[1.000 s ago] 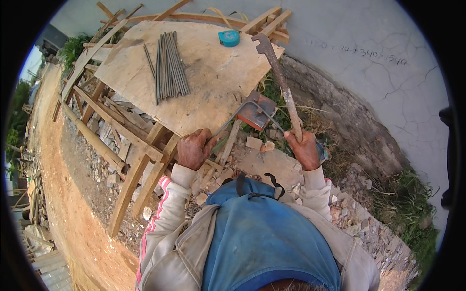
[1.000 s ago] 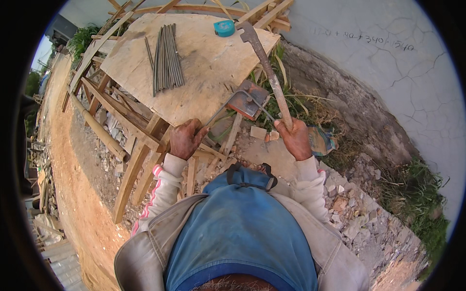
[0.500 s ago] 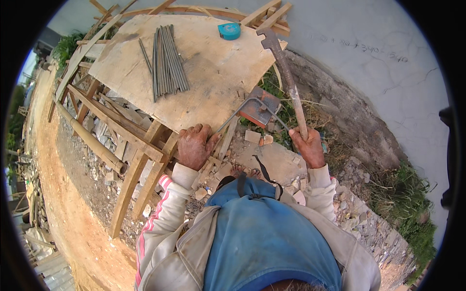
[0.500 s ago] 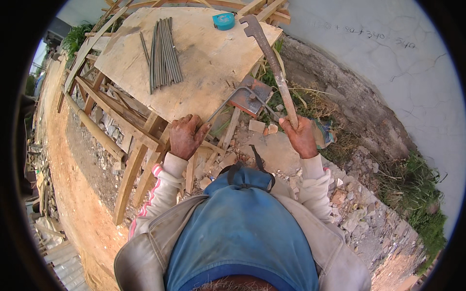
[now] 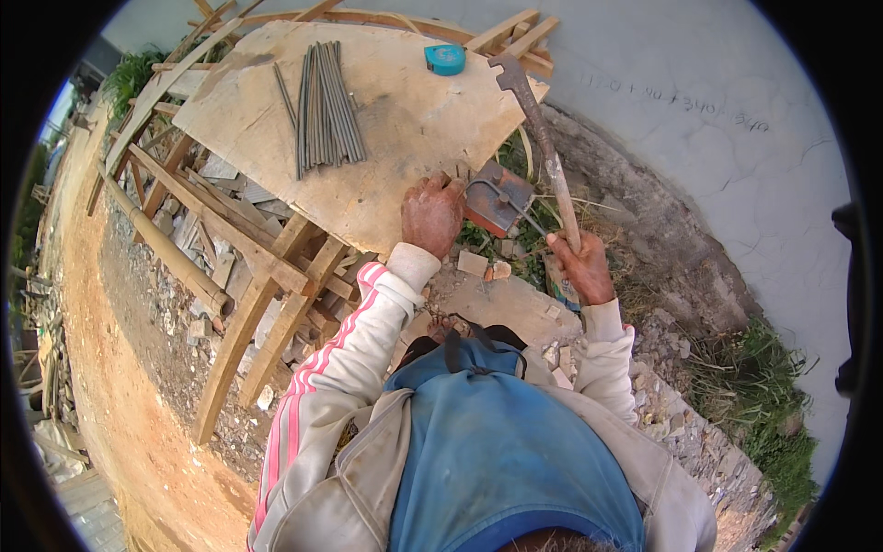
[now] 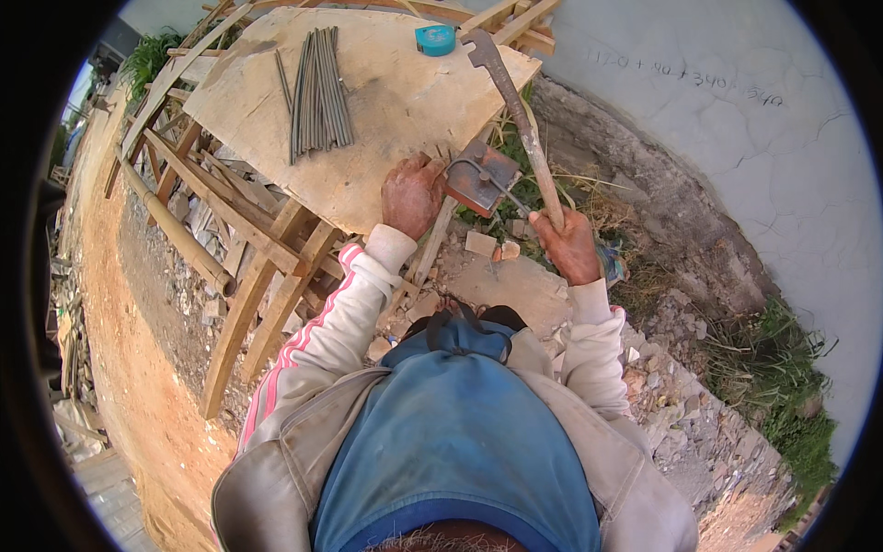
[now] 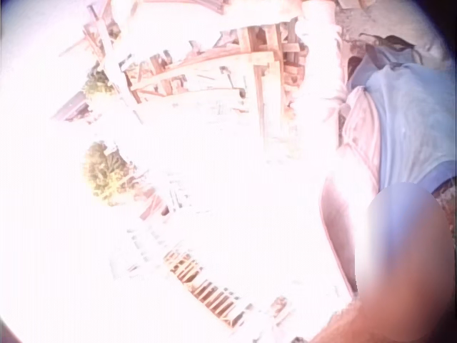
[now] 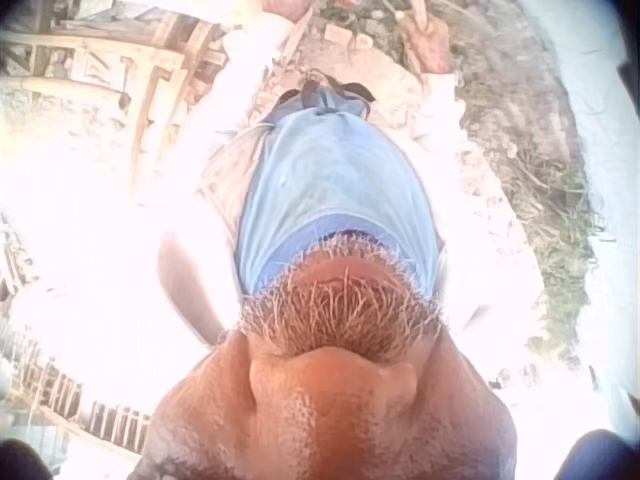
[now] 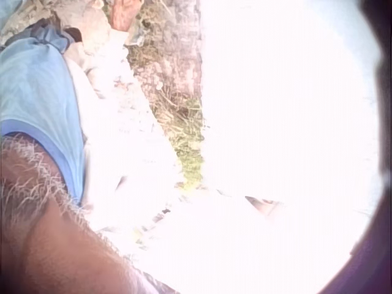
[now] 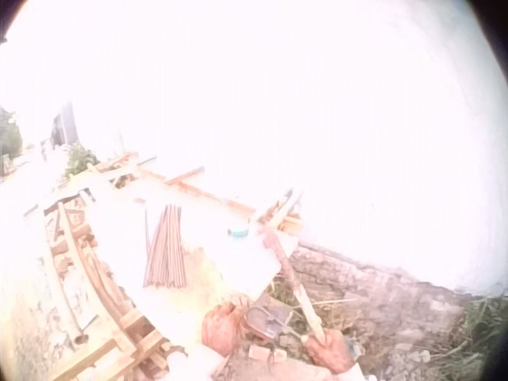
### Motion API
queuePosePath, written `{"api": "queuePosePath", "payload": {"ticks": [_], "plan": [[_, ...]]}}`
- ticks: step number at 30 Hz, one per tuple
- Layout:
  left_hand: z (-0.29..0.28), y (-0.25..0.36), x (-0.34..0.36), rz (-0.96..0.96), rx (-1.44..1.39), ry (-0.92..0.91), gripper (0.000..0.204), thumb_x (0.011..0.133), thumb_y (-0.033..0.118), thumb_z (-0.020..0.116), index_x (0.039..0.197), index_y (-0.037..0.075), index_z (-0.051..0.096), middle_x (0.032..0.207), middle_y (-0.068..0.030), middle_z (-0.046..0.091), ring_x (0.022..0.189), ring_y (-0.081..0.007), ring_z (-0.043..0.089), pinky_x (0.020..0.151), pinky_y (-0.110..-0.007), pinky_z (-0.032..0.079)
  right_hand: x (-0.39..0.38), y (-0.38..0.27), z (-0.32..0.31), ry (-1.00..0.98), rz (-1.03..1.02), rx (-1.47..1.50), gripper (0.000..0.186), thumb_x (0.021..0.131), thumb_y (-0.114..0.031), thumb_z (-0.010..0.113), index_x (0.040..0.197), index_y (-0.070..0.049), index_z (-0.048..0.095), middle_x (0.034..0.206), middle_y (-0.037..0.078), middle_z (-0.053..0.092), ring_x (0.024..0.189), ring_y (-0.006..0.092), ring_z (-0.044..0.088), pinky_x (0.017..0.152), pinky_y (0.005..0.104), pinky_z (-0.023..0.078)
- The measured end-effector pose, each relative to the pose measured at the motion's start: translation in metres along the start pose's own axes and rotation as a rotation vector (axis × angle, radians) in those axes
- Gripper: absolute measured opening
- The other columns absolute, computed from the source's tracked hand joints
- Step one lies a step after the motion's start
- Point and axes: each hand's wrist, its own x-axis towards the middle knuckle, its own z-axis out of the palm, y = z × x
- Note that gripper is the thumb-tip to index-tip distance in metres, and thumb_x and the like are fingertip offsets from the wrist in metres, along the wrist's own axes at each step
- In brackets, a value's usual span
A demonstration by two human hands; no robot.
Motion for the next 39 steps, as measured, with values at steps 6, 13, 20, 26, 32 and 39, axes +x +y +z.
{"api": "queuePosePath", "payload": {"ticks": [6,13,20,26,32,39], "plan": [[-0.002,-0.001,-0.002,-0.031,-0.045,-0.017,0.023,0.085,0.012,0.065,0.106,0.008,0.074,0.096,-0.013,0.066,0.093,-0.0352,0.063,0.082,-0.045,0.052,-0.011,-0.004,-0.035,0.089,-0.103,-0.136,0.032,0.095,-0.03,0.071,0.093,0.001,0.065,0.066,0.002,0.059,0.059,0.0097,0.055,0.057,0.0278,0.046],[0.001,-0.001,-0.003,-0.044,-0.031,-0.02,0.024,0.087,0.012,0.063,0.109,0.009,0.074,0.096,-0.0119,0.065,0.094,-0.033,0.062,0.084,-0.044,0.051,-0.017,0.052,-0.116,-0.049,0.062,-0.338,0.041,0.094,-0.038,0.071,0.073,-0.004,0.059,0.061,0.001,0.056,0.055,0.0106,0.045,0.053,0.0323,0.04],[-0.001,0.001,-0.004,-0.066,0.0,-0.038,0.024,0.089,0.015,0.063,0.111,0.011,0.074,0.099,-0.0115,0.066,0.094,-0.0328,0.063,0.082,-0.044,0.052,-0.001,0.059,-0.175,-0.068,-0.145,-0.871,0.043,0.088,-0.048,0.073,0.091,-0.005,0.075,0.065,0.016,0.065,0.062,0.0316,0.066,0.06,0.0419,0.05],[0.0,0.002,-0.005,-0.061,0.027,-0.013,0.024,0.09,0.016,0.065,0.111,0.012,0.075,0.097,-0.0103,0.066,0.093,-0.0313,0.063,0.081,-0.043,0.052,0.052,0.038,-0.198,-0.039,-0.418,-1.187,0.037,0.083,-0.045,0.075,0.101,-0.013,0.075,0.07,0.019,0.067,0.07,0.0385,0.068,0.064,0.0482,0.051],[0.0,0.002,-0.007,-0.082,0.018,-0.019,0.025,0.089,0.018,0.066,0.111,0.012,0.074,0.095,-0.0096,0.065,0.093,-0.0304,0.063,0.082,-0.042,0.051,0.091,0.03,-0.203,-0.125,-0.596,-1.224,0.029,0.085,-0.039,0.074,0.092,-0.011,0.07,0.07,0.02,0.065,0.071,0.0417,0.065,0.062,0.0506,0.049],[0.002,0.001,-0.007,-0.065,0.043,0.005,0.024,0.088,0.02,0.066,0.11,0.013,0.075,0.096,-0.0093,0.065,0.092,-0.0307,0.064,0.08,-0.043,0.052,0.124,0.022,-0.203,-0.122,-0.662,-1.227,0.022,0.088,-0.033,0.07,0.088,-0.011,0.067,0.075,0.019,0.066,0.072,0.0419,0.065,0.063,0.0515,0.049]]}}
